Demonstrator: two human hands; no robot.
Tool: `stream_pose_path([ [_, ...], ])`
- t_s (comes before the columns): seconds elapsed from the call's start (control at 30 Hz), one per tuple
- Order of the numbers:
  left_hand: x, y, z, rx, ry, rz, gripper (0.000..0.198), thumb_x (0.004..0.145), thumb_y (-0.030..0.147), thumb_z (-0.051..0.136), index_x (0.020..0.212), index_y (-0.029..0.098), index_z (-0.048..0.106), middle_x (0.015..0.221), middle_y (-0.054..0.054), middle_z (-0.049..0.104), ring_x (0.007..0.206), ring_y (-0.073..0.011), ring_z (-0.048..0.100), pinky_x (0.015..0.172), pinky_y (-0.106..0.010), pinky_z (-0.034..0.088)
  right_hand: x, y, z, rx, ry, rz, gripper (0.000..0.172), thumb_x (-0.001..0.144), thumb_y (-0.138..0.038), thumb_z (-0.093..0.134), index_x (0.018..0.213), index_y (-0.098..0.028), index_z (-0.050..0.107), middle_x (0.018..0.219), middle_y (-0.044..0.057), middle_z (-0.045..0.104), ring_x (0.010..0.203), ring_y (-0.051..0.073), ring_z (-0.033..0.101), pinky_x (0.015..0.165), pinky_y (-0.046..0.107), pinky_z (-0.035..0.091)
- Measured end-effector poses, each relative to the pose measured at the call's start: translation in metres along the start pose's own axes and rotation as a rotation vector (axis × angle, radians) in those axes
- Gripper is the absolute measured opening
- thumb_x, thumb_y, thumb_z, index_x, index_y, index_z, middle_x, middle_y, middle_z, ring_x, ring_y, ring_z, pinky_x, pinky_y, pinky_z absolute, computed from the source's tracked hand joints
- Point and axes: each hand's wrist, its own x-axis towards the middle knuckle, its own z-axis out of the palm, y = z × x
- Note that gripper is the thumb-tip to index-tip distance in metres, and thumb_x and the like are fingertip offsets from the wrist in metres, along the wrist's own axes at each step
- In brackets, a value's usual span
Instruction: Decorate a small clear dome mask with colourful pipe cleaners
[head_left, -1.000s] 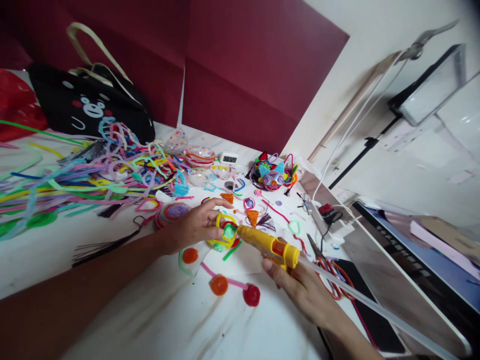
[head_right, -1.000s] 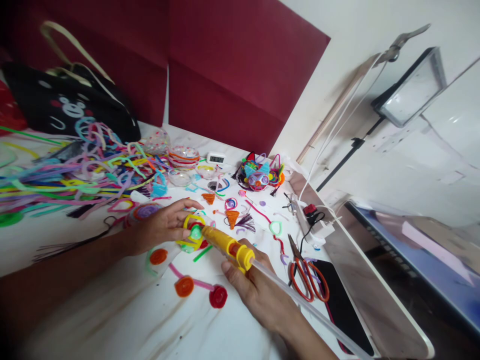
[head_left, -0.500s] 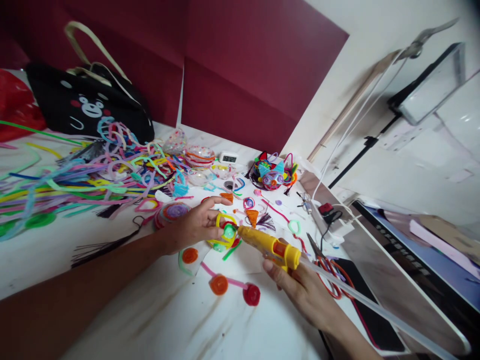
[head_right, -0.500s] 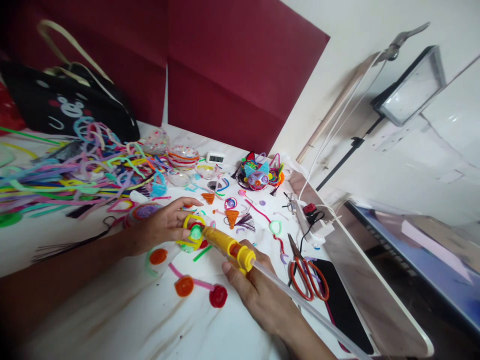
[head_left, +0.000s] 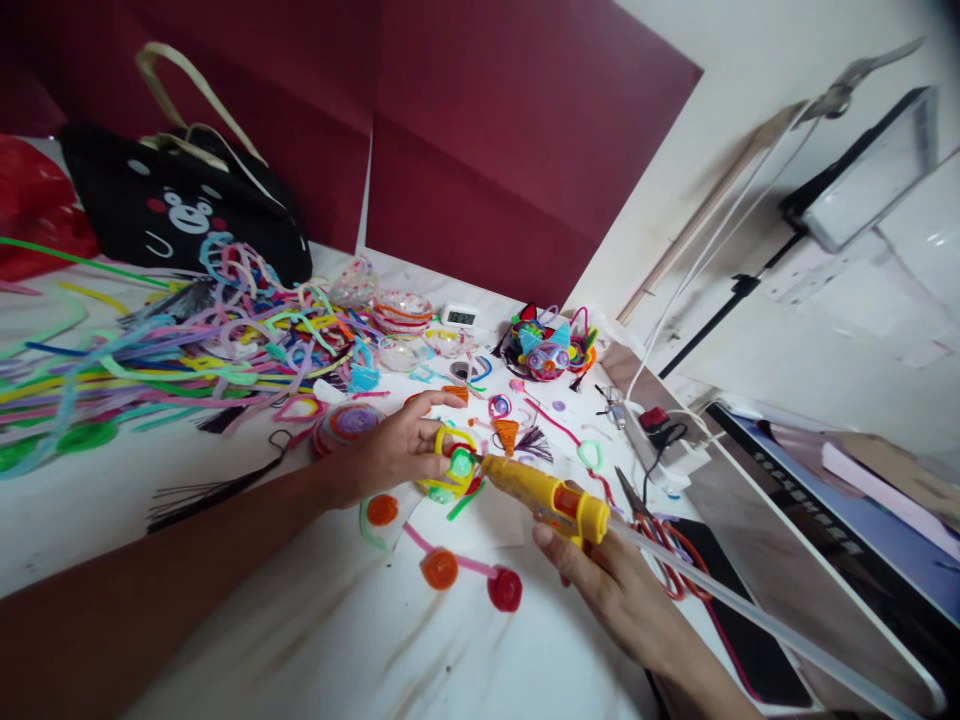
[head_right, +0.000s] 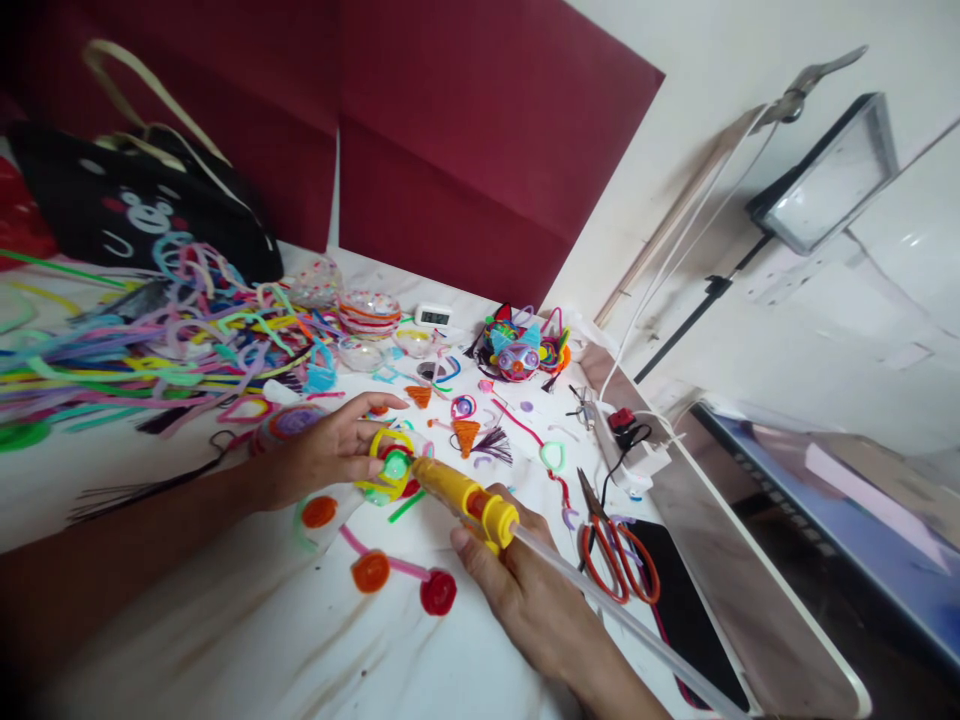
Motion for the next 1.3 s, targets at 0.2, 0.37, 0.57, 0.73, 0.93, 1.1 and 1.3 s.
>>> stream_pose_path([
  [0.2, 0.000, -0.001, 0.000, 0.022, -0.003, 0.013, 0.063, 0.075, 0.022, 0.070, 0.127, 0.024, 0.033, 0.088, 0.000, 0.061, 0.070, -0.0108, 0.059, 0.061, -0.023, 0.043, 0.001, 0.000, 0.001, 0.001, -0.020, 0.031, 0.044, 0.087, -0.056, 0.053, 0.113, -0.024, 0.067, 0.087, 0.007, 0.064, 0.079, 0.021, 0.060, 0.062, 0.029, 0.051],
  [0.37, 0.000, -0.002, -0.001, 0.035, -0.003, 0.017, 0.064, 0.075, 0.022, 0.070, 0.128, 0.024, 0.033, 0.086, 0.001, 0.060, 0.069, -0.0102, 0.058, 0.061, -0.023, 0.043, 0.001, 0.000, 0.001, -0.019, -0.005, 0.026, 0.045, 0.086, -0.057, 0.054, 0.112, -0.023, 0.067, 0.083, 0.006, 0.065, 0.079, 0.022, 0.061, 0.063, 0.030, 0.052],
  [0.57, 0.000, -0.003, 0.000, 0.030, -0.002, 0.011, 0.066, 0.074, 0.020, 0.069, 0.129, 0.025, 0.032, 0.089, 0.001, 0.060, 0.070, -0.0112, 0.059, 0.062, -0.024, 0.045, 0.001, -0.003, 0.002, -0.043, 0.003, 0.037, 0.044, 0.086, -0.058, 0.053, 0.109, -0.023, 0.068, 0.084, 0.006, 0.064, 0.081, 0.023, 0.061, 0.066, 0.030, 0.052],
  [0.73, -0.002, -0.001, 0.001, 0.005, -0.003, 0.009, 0.066, 0.073, 0.018, 0.069, 0.128, 0.026, 0.035, 0.087, 0.002, 0.060, 0.071, -0.0116, 0.060, 0.062, -0.024, 0.046, 0.004, -0.005, 0.003, -0.072, -0.030, 0.016, 0.041, 0.087, -0.057, 0.052, 0.105, -0.024, 0.066, 0.089, 0.006, 0.062, 0.087, 0.024, 0.060, 0.070, 0.032, 0.051],
  [0.93, -0.001, -0.003, -0.001, 0.028, -0.010, 0.030, 0.067, 0.072, 0.019, 0.069, 0.129, 0.026, 0.035, 0.084, 0.002, 0.059, 0.071, -0.0127, 0.061, 0.061, -0.025, 0.048, 0.007, -0.013, 0.003, -0.138, -0.076, -0.035, 0.037, 0.091, -0.055, 0.047, 0.102, -0.024, 0.064, 0.105, 0.006, 0.061, 0.100, 0.025, 0.057, 0.083, 0.035, 0.049],
  [1.1, -0.001, -0.004, -0.002, 0.037, -0.021, 0.038, 0.068, 0.072, 0.018, 0.069, 0.130, 0.027, 0.034, 0.084, 0.002, 0.058, 0.071, -0.0130, 0.061, 0.062, -0.026, 0.048, 0.007, -0.014, 0.003, -0.159, -0.084, -0.053, 0.039, 0.093, -0.055, 0.043, 0.099, -0.022, 0.063, 0.108, 0.006, 0.061, 0.101, 0.024, 0.057, 0.086, 0.035, 0.048],
  [1.3, -0.001, -0.002, 0.000, 0.041, -0.012, 0.023, 0.066, 0.075, 0.019, 0.067, 0.129, 0.027, 0.031, 0.088, 0.001, 0.060, 0.071, -0.0122, 0.059, 0.062, -0.025, 0.045, 0.005, -0.008, 0.002, -0.162, -0.028, -0.041, 0.042, 0.090, -0.057, 0.047, 0.103, -0.021, 0.066, 0.090, 0.006, 0.062, 0.087, 0.023, 0.060, 0.070, 0.031, 0.052],
])
